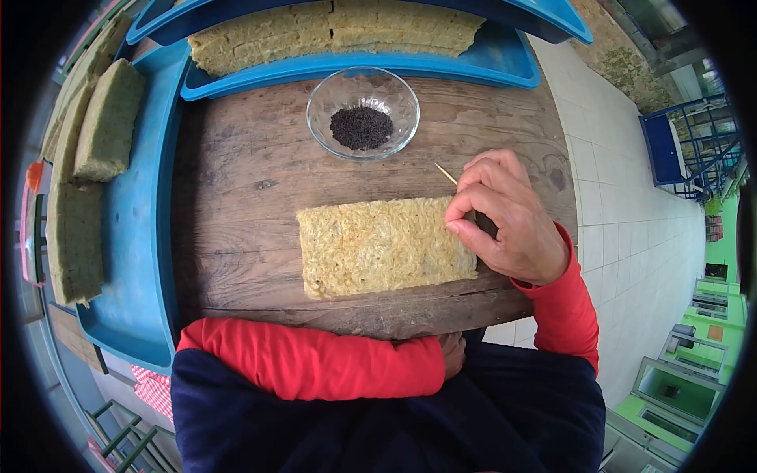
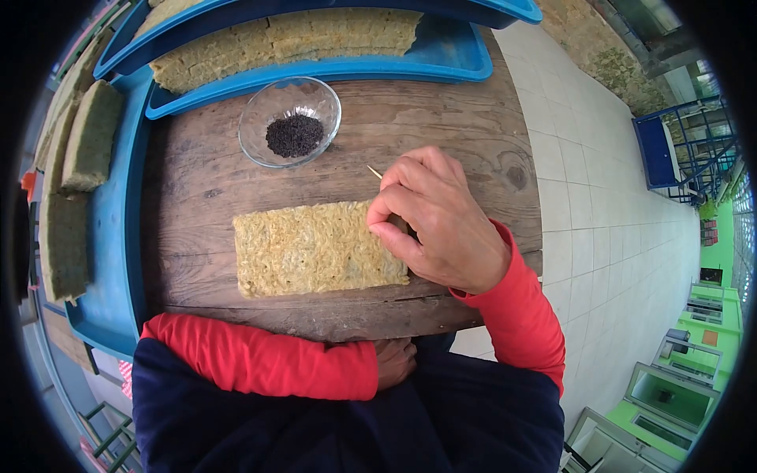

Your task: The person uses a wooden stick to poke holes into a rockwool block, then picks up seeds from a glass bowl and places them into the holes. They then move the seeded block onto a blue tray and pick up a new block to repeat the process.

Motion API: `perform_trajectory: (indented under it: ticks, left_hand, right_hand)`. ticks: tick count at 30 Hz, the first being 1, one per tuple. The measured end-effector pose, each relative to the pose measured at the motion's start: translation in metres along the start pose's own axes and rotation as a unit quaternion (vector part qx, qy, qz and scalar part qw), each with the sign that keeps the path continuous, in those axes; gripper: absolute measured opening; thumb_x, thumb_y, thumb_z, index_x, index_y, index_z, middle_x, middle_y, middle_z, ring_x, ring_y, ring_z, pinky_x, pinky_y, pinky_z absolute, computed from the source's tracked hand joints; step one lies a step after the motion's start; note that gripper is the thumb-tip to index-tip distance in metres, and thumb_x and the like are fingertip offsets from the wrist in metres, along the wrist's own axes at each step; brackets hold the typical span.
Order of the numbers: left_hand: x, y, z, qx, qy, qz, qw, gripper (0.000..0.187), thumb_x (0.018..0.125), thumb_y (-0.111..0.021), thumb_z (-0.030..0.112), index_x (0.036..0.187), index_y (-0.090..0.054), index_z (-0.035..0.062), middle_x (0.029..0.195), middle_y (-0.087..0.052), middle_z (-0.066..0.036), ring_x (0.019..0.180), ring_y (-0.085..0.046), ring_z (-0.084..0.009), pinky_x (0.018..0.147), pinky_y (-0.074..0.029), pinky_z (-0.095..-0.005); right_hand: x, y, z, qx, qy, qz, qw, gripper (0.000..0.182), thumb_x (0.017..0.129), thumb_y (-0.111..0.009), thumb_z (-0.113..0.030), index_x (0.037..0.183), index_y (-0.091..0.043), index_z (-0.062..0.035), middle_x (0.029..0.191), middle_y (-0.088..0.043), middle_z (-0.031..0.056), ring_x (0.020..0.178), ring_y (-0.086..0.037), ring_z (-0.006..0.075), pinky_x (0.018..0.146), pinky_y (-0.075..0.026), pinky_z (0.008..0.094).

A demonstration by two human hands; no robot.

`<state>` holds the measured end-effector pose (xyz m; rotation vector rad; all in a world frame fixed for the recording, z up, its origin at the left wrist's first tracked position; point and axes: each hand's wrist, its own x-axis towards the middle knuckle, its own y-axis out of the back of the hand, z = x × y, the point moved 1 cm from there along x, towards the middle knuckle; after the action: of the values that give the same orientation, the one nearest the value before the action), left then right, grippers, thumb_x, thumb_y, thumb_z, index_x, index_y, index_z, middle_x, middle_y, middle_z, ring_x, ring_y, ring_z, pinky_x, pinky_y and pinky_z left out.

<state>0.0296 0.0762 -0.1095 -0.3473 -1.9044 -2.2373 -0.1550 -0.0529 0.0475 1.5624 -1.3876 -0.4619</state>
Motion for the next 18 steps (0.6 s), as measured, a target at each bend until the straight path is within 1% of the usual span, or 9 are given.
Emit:
perform_trajectory:
  ticks: [2,4,5,7,13,18]
  left_hand:
    - [0.000,0.001,0.000,0.000,0.003,0.010,1.000,0.023,0.085,-0.052,0.024,0.081,-0.069,0.0103,0.099,-0.065,-0.006,0.107,-0.055,-0.0285,0.095,-0.041,-0.0484]
    - [0.002,0.001,-0.002,-0.007,-0.001,0.002,1.000,0.022,0.084,-0.051,0.023,0.078,-0.068,0.0102,0.096,-0.064,-0.006,0.102,-0.056,-0.0274,0.091,-0.043,-0.0462]
    - [0.002,0.002,-0.002,-0.007,-0.003,0.004,1.000,0.022,0.084,-0.051,0.023,0.078,-0.068,0.0102,0.096,-0.064,-0.006,0.102,-0.056,-0.0274,0.091,-0.043,-0.0462]
    - [0.004,0.004,-0.002,-0.027,0.020,-0.003,0.999,0.020,0.082,-0.052,0.022,0.076,-0.067,0.0102,0.091,-0.063,-0.006,0.098,-0.057,-0.0263,0.088,-0.045,-0.0440]
    - [0.007,0.010,-0.006,-0.036,0.021,0.001,0.999,0.018,0.081,-0.052,0.020,0.075,-0.066,0.0099,0.088,-0.062,-0.007,0.095,-0.058,-0.0253,0.085,-0.047,-0.0423]
    - [0.007,0.010,-0.005,-0.032,0.024,-0.004,0.999,0.018,0.081,-0.053,0.021,0.077,-0.067,0.0104,0.090,-0.063,-0.006,0.097,-0.058,-0.0251,0.086,-0.047,-0.0426]
  right_hand:
    - [0.000,0.002,0.002,-0.003,-0.007,-0.002,1.000,0.016,0.067,-0.074,-0.002,0.078,-0.063,-0.0071,0.088,-0.055,0.0057,0.098,-0.052,0.0279,0.085,-0.042,0.0371]
    - [-0.002,0.004,0.006,-0.002,-0.012,0.024,1.000,0.012,0.074,-0.072,-0.008,0.080,-0.062,-0.0097,0.090,-0.055,0.0032,0.096,-0.050,0.0258,0.086,-0.038,0.0383]
    - [-0.002,0.007,0.006,-0.004,-0.012,0.024,1.000,0.012,0.074,-0.072,-0.008,0.080,-0.062,-0.0097,0.090,-0.055,0.0032,0.096,-0.050,0.0258,0.086,-0.038,0.0383]
    - [-0.002,0.014,0.007,-0.034,-0.048,0.035,0.998,0.011,0.075,-0.072,-0.009,0.080,-0.063,-0.0098,0.089,-0.055,0.0033,0.096,-0.050,0.0258,0.086,-0.038,0.0380]
    - [-0.003,0.006,0.010,-0.013,-0.024,0.024,0.999,0.010,0.075,-0.073,-0.011,0.081,-0.064,-0.0101,0.090,-0.055,0.0027,0.096,-0.049,0.0254,0.086,-0.038,0.0374]
    - [-0.003,0.004,0.010,-0.008,-0.025,0.016,1.000,0.007,0.077,-0.071,-0.011,0.081,-0.065,-0.0097,0.090,-0.055,0.0027,0.095,-0.049,0.0252,0.086,-0.038,0.0372]
